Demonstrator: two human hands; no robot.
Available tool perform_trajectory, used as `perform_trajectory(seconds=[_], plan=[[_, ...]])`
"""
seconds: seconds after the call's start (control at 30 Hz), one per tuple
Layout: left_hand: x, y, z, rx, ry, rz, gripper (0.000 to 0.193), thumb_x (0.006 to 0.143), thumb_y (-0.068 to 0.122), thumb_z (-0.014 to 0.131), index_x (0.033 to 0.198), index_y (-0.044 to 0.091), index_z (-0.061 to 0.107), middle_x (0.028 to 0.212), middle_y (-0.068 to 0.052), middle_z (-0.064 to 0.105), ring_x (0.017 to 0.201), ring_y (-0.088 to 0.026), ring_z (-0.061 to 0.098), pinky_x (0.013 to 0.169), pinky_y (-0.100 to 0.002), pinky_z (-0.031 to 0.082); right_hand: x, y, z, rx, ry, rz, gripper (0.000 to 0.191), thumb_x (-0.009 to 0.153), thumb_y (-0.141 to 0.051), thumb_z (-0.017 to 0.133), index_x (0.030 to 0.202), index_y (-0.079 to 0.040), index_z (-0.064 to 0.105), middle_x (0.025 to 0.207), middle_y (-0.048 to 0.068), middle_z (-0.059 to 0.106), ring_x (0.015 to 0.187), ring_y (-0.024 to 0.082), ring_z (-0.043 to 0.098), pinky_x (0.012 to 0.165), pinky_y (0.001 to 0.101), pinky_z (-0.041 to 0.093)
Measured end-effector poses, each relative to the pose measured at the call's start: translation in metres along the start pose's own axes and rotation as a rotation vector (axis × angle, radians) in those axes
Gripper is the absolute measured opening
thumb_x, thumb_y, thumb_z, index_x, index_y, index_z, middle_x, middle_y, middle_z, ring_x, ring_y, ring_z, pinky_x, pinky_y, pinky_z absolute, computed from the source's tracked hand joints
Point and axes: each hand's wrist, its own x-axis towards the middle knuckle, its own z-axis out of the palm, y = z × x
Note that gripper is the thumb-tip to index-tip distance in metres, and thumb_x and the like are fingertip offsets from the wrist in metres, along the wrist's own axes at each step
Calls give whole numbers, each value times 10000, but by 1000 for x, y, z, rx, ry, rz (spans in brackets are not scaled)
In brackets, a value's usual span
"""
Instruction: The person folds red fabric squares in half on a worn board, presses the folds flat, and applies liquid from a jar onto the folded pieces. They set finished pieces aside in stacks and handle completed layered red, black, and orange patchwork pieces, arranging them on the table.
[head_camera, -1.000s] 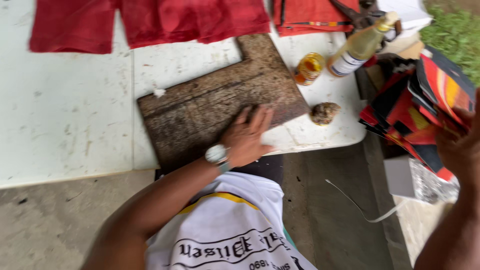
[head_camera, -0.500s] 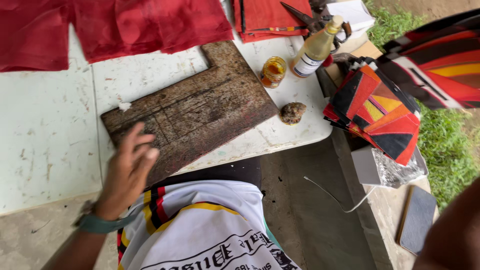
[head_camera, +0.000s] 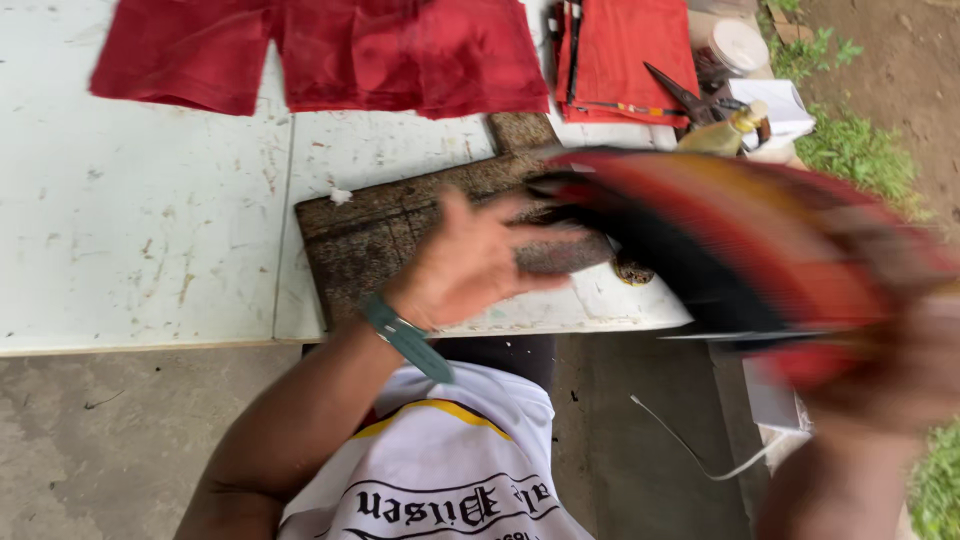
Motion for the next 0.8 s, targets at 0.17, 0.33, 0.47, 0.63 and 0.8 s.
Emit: perform_trajectory(seconds=[0.17,0.33,0.47,0.63,0.8], plan=[[-71,100,-39,85,547,-40,404,1005,438,619,1182,78,668,1162,-113,714,1147,-265,643,1102,-544,470,-31,-94,156,449,-147,-178,418,881,49,644,1277,-85,646,1279,137,698,1247,308,664,1103,480,548],[-105,103,-55,397,979,-103,356,877,170,733,1190,7,680,1131,-129,754,1065,-259,694,945,-427,569,-53,-146,188,530,-455,-192,641,845,-34,758,1448,-113,557,1419,123,670,1349,284,599,1162,411,456],[-94,85,-39,834,925,76,476,790,-44,760,1247,-4,633,1188,-84,712,1098,-204,673,988,-386,547,-47,-98,181,1073,-439,441,1199,640,-195,944,1586,-46,223,1605,231,371,1478,337,383,1170,449,339],[-63,93,8,1043,552,267,524,820,-57,771,1310,4,594,1259,-49,697,1180,-150,643,1077,-333,518,-39,-30,229,1469,-281,861,1247,677,-133,917,1612,-61,95,1567,177,380,1448,292,402,1162,475,385],[-52,121,44,1537,465,368,565,862,112,884,1336,25,588,1260,-55,725,1173,-129,678,1079,-306,564,-17,-26,226,1490,-165,715,905,770,6,903,1505,73,379,1342,198,630,1232,262,624,1065,473,549]])
